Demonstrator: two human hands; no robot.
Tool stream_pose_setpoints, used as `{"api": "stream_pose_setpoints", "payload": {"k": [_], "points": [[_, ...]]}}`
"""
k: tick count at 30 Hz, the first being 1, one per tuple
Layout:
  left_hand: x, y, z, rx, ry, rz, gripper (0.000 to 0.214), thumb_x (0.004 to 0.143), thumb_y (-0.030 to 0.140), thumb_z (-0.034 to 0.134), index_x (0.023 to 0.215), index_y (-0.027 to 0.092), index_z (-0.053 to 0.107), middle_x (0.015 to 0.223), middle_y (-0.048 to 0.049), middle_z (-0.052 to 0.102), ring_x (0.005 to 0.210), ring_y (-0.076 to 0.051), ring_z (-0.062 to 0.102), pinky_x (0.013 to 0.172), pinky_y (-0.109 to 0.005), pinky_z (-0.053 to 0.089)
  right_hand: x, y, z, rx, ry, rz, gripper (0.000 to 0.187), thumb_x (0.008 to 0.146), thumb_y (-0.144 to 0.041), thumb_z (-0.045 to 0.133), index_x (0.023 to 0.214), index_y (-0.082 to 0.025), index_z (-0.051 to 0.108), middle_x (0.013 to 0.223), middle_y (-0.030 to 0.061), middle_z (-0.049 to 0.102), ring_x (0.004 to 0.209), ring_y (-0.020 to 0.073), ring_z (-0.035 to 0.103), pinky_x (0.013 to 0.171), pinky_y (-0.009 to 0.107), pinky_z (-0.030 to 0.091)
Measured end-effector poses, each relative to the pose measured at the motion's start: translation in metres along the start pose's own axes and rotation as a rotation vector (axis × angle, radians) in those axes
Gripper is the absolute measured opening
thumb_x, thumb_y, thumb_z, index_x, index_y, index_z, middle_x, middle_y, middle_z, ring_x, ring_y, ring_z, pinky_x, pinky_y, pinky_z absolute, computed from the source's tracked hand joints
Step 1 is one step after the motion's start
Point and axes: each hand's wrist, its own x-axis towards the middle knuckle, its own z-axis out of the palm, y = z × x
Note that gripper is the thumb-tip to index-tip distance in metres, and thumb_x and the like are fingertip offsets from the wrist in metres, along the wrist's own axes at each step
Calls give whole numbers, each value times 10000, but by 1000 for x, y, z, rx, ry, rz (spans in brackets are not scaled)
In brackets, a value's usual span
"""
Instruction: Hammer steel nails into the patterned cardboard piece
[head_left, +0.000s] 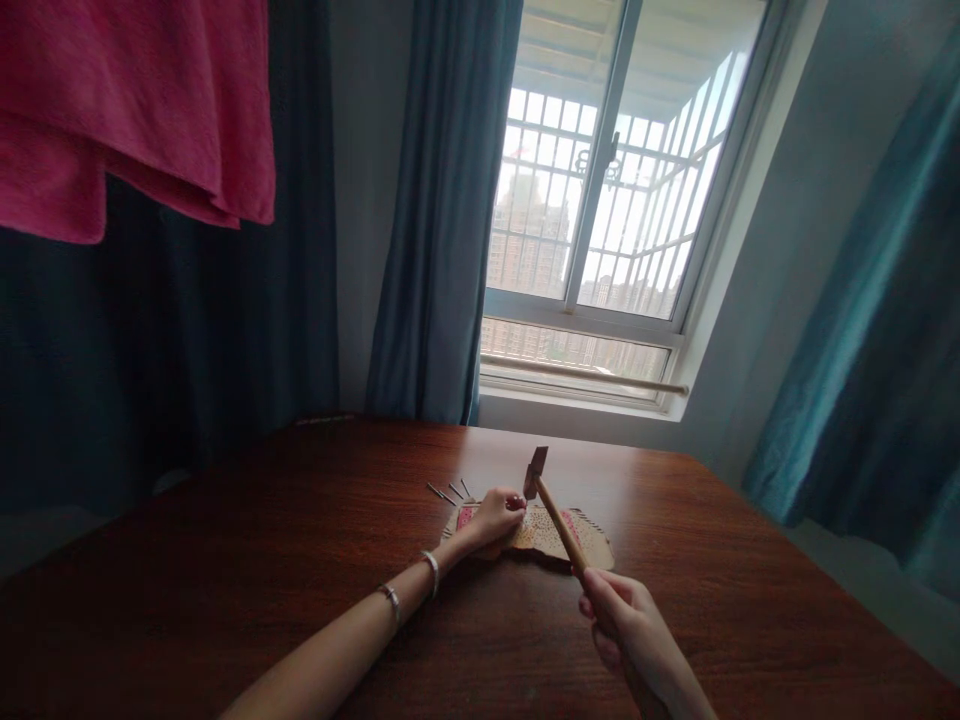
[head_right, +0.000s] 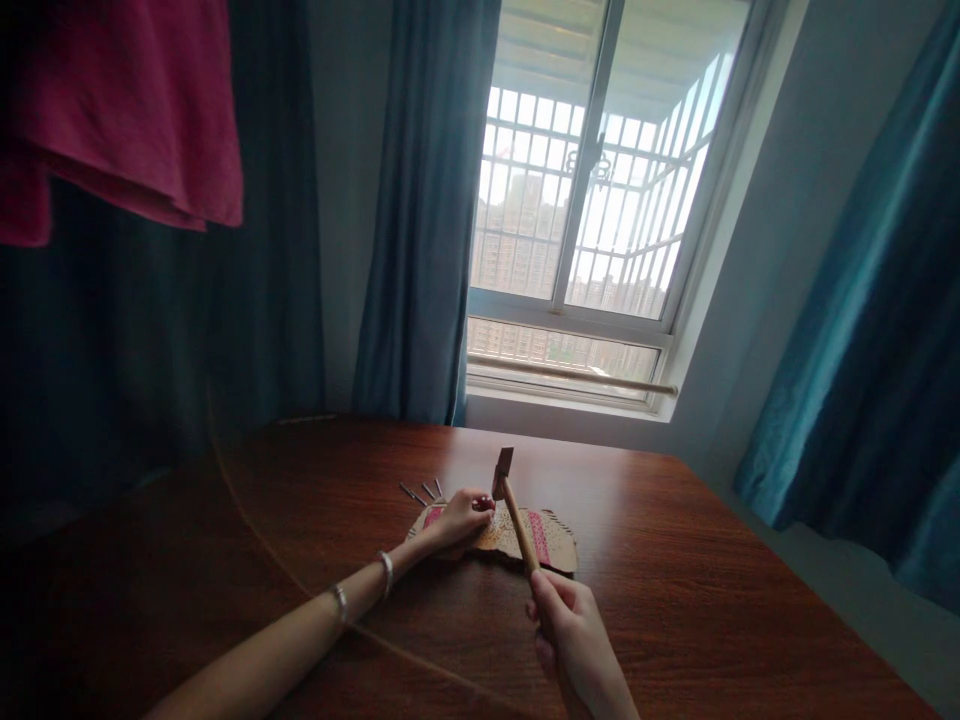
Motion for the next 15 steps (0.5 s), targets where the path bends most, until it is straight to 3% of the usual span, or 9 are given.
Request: {"api": "stream_pose_setpoints", "payload": {"k": [15], "points": [[-2, 5, -3, 32, -9, -11, 195, 726, 235, 509, 802, 146, 665, 804, -20, 672, 747, -142, 587, 675, -196, 405, 0, 4, -2, 35, -5, -16, 418, 706, -548, 594, 703, -140, 506, 585, -42, 484, 288, -3, 332, 270, 145, 189]]}}
